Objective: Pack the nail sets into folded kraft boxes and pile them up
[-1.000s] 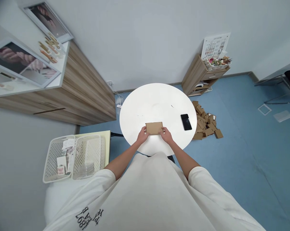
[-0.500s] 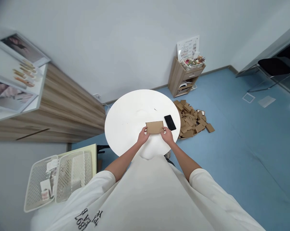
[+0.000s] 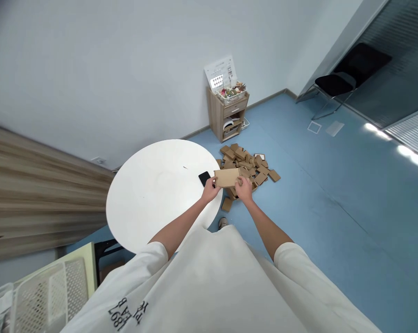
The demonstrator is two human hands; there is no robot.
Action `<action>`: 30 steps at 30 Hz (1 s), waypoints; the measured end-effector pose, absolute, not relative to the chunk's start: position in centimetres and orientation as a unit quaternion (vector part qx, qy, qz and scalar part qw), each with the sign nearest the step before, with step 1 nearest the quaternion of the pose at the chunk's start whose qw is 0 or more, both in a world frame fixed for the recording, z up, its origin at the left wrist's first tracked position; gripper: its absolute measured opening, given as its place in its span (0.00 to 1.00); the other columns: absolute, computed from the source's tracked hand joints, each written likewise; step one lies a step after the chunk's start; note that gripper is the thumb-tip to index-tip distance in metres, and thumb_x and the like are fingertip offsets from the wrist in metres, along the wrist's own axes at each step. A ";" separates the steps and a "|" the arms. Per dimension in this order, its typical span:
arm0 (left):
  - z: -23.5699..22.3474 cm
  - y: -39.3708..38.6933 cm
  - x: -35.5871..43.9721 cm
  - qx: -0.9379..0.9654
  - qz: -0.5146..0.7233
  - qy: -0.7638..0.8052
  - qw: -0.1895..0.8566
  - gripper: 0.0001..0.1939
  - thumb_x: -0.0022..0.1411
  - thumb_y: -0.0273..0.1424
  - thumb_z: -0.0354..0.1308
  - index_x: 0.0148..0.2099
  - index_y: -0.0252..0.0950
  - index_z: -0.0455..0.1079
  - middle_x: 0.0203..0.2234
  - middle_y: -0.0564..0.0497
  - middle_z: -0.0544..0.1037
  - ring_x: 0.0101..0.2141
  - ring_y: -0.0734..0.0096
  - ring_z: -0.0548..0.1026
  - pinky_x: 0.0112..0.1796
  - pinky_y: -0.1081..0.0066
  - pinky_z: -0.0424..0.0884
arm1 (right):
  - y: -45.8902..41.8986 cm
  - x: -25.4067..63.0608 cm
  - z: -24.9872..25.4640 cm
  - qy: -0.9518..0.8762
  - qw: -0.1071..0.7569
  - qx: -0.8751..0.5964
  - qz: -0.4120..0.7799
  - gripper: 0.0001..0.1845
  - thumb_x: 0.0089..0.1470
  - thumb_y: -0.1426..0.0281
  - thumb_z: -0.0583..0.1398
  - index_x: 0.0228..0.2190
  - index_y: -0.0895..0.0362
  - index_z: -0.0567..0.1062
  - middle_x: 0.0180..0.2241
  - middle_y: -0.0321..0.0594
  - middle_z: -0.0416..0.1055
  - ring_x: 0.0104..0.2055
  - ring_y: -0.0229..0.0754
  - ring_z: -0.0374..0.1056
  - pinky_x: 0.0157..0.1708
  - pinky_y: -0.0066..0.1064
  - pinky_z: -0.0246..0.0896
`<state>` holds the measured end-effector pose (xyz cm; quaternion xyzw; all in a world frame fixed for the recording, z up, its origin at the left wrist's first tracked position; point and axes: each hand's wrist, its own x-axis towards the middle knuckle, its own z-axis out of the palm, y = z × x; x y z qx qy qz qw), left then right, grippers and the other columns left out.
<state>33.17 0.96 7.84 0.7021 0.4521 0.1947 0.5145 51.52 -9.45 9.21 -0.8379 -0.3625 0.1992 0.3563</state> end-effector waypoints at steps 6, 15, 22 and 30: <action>8.4 2.2 39.7 0.742 0.157 0.377 0.531 0.40 0.61 0.37 0.61 0.72 0.41 0.52 0.71 0.44 0.51 0.71 0.51 0.45 0.67 0.52 0.50 | -11.0 57.8 9.4 -0.320 0.387 -0.842 0.198 0.28 0.57 0.58 0.56 0.56 0.54 0.72 0.62 0.51 0.62 0.66 0.59 0.55 0.59 0.50 0.59; 7.3 1.3 39.6 0.768 0.115 0.382 0.501 0.36 0.63 0.37 0.59 0.70 0.39 0.54 0.71 0.40 0.53 0.71 0.50 0.48 0.67 0.52 0.51 | -12.3 58.8 6.1 -0.321 0.370 -0.820 0.297 0.23 0.55 0.60 0.55 0.51 0.51 0.75 0.56 0.47 0.69 0.57 0.55 0.67 0.56 0.49 0.65; 8.5 1.4 38.0 0.763 0.123 0.407 0.487 0.31 0.62 0.34 0.61 0.66 0.40 0.61 0.70 0.40 0.55 0.70 0.52 0.50 0.67 0.52 0.51 | -10.7 57.2 5.9 -0.350 0.367 -0.794 0.333 0.21 0.57 0.61 0.55 0.50 0.52 0.76 0.54 0.46 0.72 0.55 0.53 0.69 0.54 0.47 0.66; 7.9 1.0 33.9 0.756 0.145 0.438 0.464 0.28 0.62 0.33 0.60 0.64 0.38 0.63 0.67 0.40 0.59 0.69 0.54 0.54 0.66 0.55 0.53 | -8.4 53.6 6.2 -0.386 0.382 -0.755 0.367 0.19 0.57 0.66 0.55 0.47 0.53 0.77 0.50 0.46 0.76 0.53 0.51 0.71 0.54 0.45 0.67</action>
